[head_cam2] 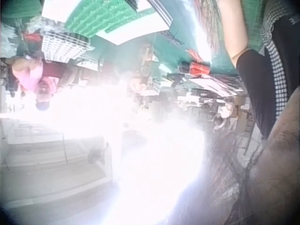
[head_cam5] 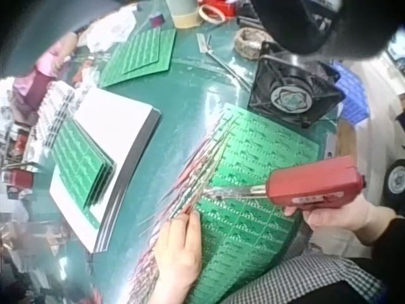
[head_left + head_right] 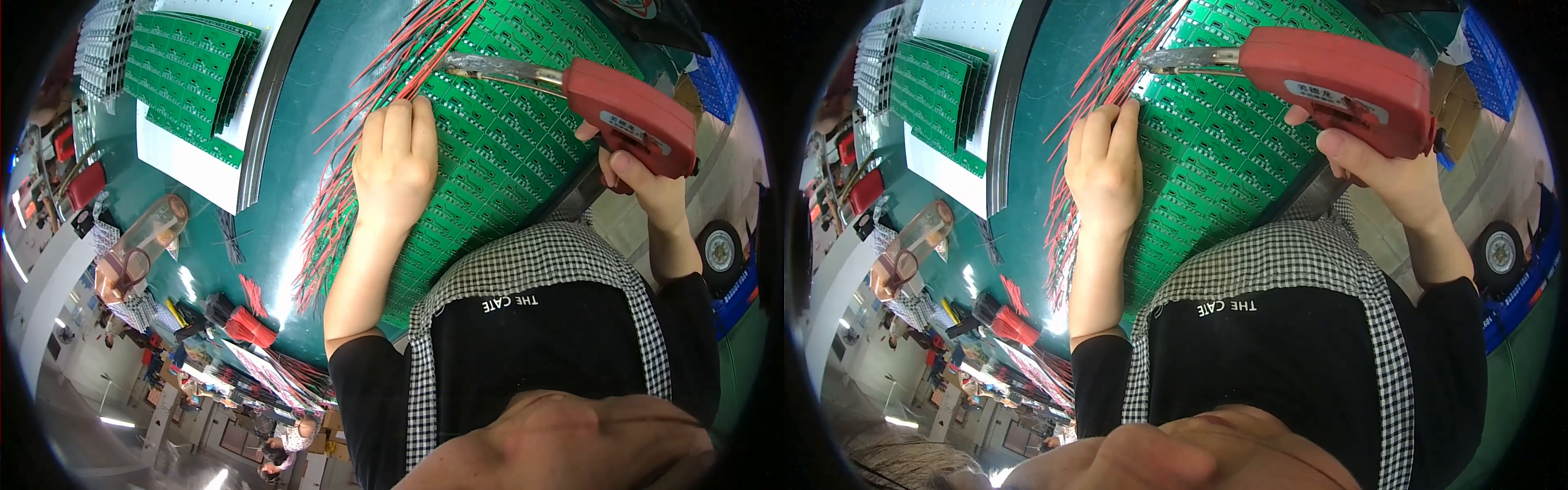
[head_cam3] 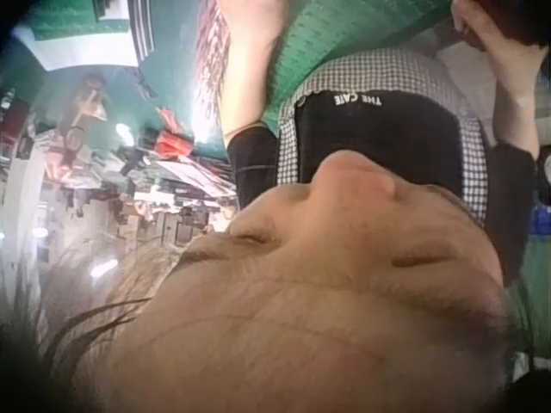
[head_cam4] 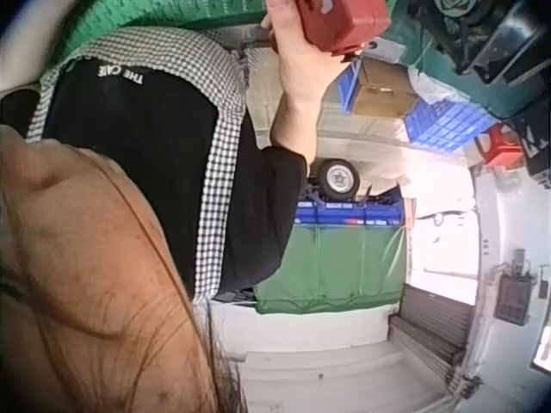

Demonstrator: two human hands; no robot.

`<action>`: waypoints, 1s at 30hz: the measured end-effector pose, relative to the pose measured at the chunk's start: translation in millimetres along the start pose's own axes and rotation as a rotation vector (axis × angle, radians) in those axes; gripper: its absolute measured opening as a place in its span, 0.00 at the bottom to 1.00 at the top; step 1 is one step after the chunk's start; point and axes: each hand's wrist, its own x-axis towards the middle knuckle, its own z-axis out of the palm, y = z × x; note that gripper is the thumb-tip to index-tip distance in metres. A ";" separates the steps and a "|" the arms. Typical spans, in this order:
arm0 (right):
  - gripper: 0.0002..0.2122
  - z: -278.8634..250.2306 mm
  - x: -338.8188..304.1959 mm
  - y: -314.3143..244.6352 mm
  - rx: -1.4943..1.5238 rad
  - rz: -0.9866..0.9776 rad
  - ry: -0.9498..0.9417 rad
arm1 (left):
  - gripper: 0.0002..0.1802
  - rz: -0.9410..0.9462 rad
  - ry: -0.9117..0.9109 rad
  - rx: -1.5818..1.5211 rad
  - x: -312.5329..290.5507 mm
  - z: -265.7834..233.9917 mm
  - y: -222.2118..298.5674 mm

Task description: Assembling bundles of wires into green circuit boards at a factory workstation.

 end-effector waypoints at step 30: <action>0.16 -5.9 -12.7 2.5 0.127 -0.205 0.145 | 0.07 -0.312 0.107 -0.032 -41.6 -42.8 -0.9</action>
